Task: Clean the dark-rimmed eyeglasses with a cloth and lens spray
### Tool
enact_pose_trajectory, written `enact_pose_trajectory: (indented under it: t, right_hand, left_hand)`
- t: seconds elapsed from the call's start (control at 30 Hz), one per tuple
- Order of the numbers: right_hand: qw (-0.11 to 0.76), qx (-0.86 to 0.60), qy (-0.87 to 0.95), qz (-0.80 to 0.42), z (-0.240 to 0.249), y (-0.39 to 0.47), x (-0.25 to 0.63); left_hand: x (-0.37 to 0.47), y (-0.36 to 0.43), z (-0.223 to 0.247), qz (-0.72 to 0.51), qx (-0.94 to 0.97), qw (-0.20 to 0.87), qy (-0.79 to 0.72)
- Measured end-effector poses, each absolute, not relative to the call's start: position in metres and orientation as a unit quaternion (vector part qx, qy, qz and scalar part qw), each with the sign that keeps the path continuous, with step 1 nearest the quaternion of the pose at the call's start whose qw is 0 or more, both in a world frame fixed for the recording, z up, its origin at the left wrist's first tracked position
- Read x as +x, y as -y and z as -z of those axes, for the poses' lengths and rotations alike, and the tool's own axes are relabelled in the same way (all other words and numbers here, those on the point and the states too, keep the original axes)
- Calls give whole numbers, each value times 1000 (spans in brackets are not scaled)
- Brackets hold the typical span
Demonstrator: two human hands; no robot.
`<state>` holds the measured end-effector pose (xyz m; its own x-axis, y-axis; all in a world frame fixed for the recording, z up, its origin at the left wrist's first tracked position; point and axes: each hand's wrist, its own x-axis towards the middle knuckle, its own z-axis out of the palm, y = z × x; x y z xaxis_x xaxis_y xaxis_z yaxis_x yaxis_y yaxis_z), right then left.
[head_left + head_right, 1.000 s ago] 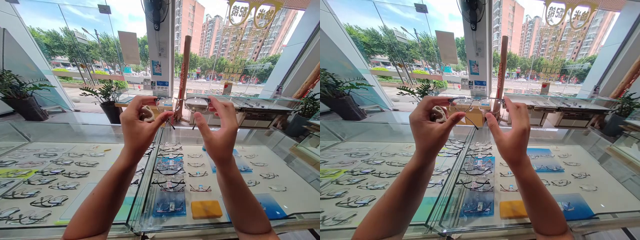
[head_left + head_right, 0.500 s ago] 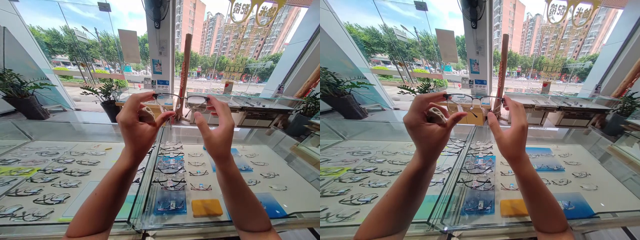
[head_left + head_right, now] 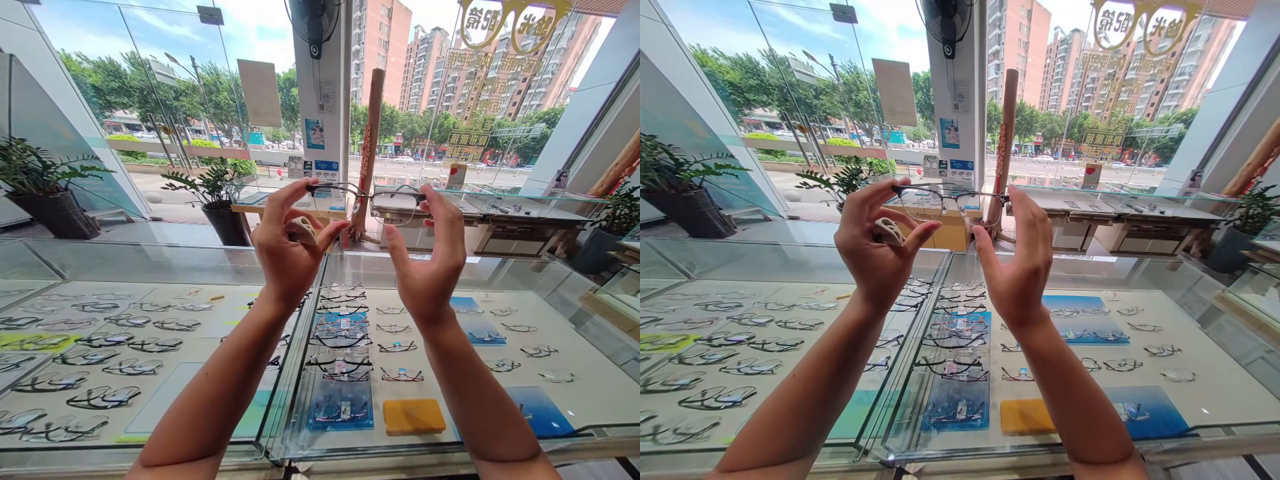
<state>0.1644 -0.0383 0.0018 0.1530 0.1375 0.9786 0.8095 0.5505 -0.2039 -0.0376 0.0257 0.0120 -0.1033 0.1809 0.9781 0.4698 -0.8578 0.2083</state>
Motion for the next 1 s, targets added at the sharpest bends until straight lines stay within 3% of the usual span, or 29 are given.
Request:
enact_pose_trajectory:
  t: [0.5, 0.8, 1.0]
  right_hand:
    - [642, -392, 596, 282, -2, 42, 159]
    - [713, -374, 555, 209, -7, 41, 185]
    - [704, -379, 589, 122, -12, 33, 201]
  left_hand:
    - [-34, -35, -7, 695, -666, 94, 253]
    - [-40, -30, -8, 705, -641, 156, 261]
    - [-42, -26, -10, 704, -641, 163, 259]
